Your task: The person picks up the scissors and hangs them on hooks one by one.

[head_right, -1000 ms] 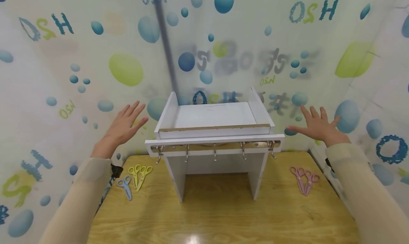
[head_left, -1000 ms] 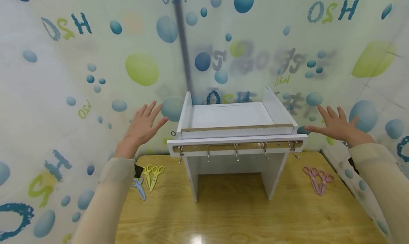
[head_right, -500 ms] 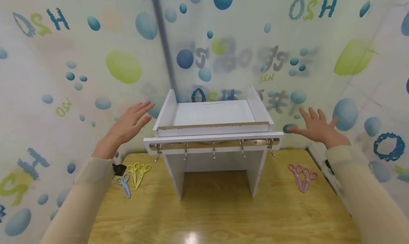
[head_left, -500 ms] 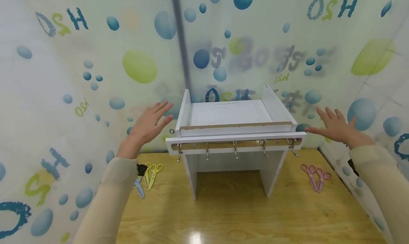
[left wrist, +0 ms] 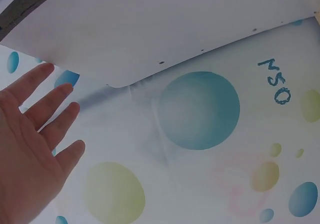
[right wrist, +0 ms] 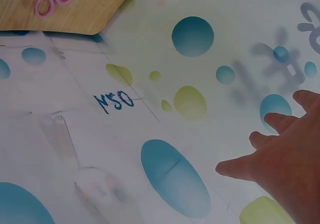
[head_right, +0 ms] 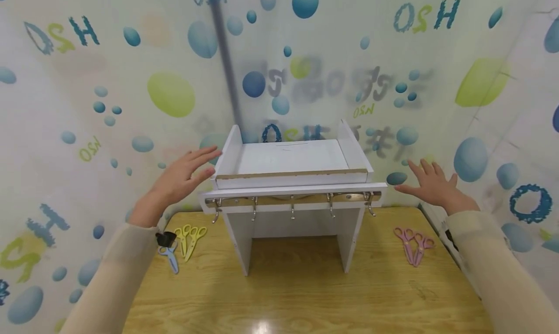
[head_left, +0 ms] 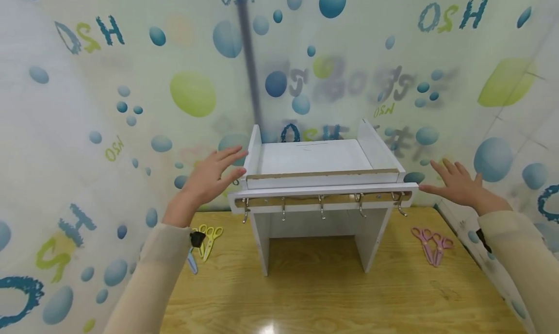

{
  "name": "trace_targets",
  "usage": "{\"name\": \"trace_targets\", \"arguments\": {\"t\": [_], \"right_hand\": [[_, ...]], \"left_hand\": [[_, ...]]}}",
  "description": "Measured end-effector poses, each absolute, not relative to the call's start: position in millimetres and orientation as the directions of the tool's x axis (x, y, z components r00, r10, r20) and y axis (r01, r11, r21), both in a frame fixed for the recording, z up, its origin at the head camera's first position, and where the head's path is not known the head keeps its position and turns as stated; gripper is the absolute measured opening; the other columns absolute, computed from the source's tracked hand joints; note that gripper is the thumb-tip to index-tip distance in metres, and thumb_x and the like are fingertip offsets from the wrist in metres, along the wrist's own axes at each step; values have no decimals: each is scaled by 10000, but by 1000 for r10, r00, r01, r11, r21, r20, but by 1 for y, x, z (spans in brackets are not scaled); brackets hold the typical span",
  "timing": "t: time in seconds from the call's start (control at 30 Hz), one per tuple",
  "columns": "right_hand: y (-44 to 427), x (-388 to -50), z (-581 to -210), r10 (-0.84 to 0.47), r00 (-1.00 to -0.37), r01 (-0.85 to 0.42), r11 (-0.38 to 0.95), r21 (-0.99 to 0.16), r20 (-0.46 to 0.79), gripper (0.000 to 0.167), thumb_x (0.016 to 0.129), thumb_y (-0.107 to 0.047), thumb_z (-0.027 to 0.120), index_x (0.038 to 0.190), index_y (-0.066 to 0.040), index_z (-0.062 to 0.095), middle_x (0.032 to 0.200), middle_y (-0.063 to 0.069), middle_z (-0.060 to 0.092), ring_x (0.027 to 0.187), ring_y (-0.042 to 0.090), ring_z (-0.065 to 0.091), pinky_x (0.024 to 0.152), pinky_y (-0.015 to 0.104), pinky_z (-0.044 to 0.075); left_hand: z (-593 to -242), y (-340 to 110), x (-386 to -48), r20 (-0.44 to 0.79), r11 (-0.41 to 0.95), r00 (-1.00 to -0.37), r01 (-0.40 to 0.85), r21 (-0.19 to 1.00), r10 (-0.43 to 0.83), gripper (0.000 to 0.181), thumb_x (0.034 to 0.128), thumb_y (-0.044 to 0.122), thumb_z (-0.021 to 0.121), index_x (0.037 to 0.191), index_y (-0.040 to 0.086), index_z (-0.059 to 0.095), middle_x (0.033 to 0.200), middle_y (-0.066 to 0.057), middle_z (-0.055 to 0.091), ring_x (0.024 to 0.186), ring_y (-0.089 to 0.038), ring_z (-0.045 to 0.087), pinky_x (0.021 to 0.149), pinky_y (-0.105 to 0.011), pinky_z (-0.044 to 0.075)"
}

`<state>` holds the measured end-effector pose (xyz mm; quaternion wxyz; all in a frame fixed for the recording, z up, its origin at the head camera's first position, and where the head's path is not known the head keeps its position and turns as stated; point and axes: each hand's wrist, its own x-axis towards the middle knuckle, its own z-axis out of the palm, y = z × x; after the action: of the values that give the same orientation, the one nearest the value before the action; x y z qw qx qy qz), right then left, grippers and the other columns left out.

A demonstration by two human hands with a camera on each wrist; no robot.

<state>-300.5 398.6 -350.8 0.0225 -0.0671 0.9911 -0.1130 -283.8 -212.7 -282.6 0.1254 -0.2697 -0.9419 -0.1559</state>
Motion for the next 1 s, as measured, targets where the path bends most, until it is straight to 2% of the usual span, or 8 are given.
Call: {"name": "trace_targets", "arguments": {"t": [0.13, 0.37, 0.5, 0.73, 0.83, 1.0], "right_hand": [[400, -299, -354, -132, -991, -121, 965, -231, -31, 993, 953, -642, 492, 1598, -59, 12, 1586, 393, 4, 1410, 657, -6, 975, 897, -47], [404, -292, -371, -126, -991, -114, 964, -242, -36, 1004, 940, -644, 513, 1589, -28, 58, 1566, 414, 63, 1390, 670, 44, 961, 906, -5], [403, -293, -374, -131, -991, -118, 963, -244, -36, 995, 944, -638, 510, 1582, -8, 78, 1558, 419, 85, 1387, 668, 60, 960, 908, 5], [401, -292, -382, -147, -989, -136, 962, -239, -32, 983, 945, -623, 524, 1568, 20, 121, 1540, 429, 136, 1366, 676, 108, 954, 910, 59], [401, -290, -386, -146, -989, -133, 960, -248, -35, 983, 941, -620, 533, 1569, 19, 127, 1540, 427, 144, 1364, 680, 111, 957, 908, 58], [403, -288, -390, -143, -989, -128, 959, -253, -41, 982, 942, -624, 525, 1568, 22, 131, 1538, 430, 150, 1367, 677, 119, 959, 906, 64]], "left_hand": [[-282, -209, -280, 363, 782, -791, 585, 216, 492, 604, 1022, 539, 453, 1534, 220, 407, 1623, -56, 348, 1490, -330, 340, 1260, -551, 158], [-289, -204, -273, 430, 740, -738, 641, 204, 521, 566, 976, 430, 613, 1475, 188, 501, 1552, -45, 468, 1436, -287, 438, 1262, -514, 191], [-291, -204, -270, 496, 714, -698, 671, 201, 516, 543, 947, 380, 672, 1431, 163, 555, 1508, -47, 522, 1397, -286, 483, 1241, -517, 249], [-294, -203, -267, 641, 647, -560, 751, 127, 525, 443, 866, 230, 777, 1277, 98, 681, 1351, -76, 659, 1246, -275, 625, 1144, -494, 413], [-295, -201, -266, 673, 622, -514, 776, 102, 531, 376, 849, 198, 793, 1201, 88, 722, 1285, -79, 699, 1178, -265, 669, 1117, -481, 447], [-298, -197, -266, 726, 594, -450, 801, 71, 520, 368, 811, 150, 823, 1161, 74, 742, 1203, -90, 736, 1077, -250, 718, 1076, -463, 489]]}}
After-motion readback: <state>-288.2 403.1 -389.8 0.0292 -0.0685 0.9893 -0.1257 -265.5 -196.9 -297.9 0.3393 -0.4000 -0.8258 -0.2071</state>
